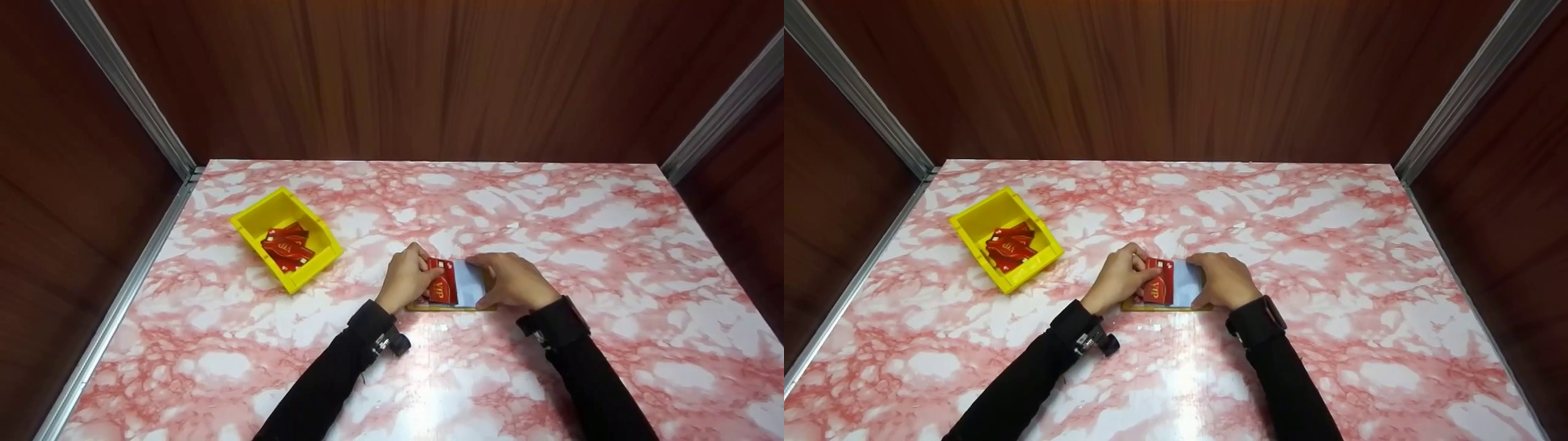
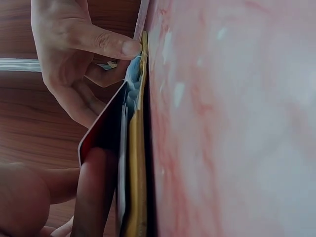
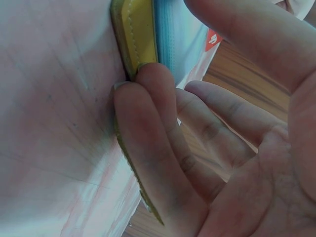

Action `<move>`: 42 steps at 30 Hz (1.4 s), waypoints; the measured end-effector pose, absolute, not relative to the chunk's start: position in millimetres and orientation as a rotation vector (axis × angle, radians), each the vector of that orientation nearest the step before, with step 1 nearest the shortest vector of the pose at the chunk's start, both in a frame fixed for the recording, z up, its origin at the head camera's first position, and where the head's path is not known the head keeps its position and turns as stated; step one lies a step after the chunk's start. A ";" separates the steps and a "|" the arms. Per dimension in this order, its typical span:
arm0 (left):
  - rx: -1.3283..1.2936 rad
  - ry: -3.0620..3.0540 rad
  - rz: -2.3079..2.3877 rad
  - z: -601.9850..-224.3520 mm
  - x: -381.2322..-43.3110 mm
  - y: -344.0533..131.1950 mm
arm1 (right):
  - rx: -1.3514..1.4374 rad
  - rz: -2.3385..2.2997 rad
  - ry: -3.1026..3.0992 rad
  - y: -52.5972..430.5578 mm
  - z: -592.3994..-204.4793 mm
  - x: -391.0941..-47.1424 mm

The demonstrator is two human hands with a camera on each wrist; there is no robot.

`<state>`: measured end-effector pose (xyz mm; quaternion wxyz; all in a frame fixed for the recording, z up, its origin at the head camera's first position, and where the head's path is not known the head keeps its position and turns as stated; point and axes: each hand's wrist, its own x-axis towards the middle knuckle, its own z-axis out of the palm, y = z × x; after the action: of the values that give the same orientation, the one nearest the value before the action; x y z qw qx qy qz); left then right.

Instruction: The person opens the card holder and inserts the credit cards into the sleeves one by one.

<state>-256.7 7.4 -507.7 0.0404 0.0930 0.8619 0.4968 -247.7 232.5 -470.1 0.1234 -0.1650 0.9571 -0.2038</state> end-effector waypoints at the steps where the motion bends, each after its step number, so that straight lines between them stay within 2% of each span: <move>1: 0.273 2.650 1.512 -507.3 -257.0 8.4 | -0.482 -0.594 2.793 232.8 -469.9 -247.7; 28: 0.207 2.674 1.381 -498.0 -255.2 15.8 | -0.478 -0.612 2.807 232.7 -468.7 -247.3; 42: 0.352 2.540 1.500 -499.7 -255.4 18.3 | -0.487 -0.626 2.789 232.9 -471.0 -247.5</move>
<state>-255.4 18.3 -499.7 0.0852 0.1182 0.8519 0.5030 -247.5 232.9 -471.0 0.1207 -0.1668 0.9548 -0.2142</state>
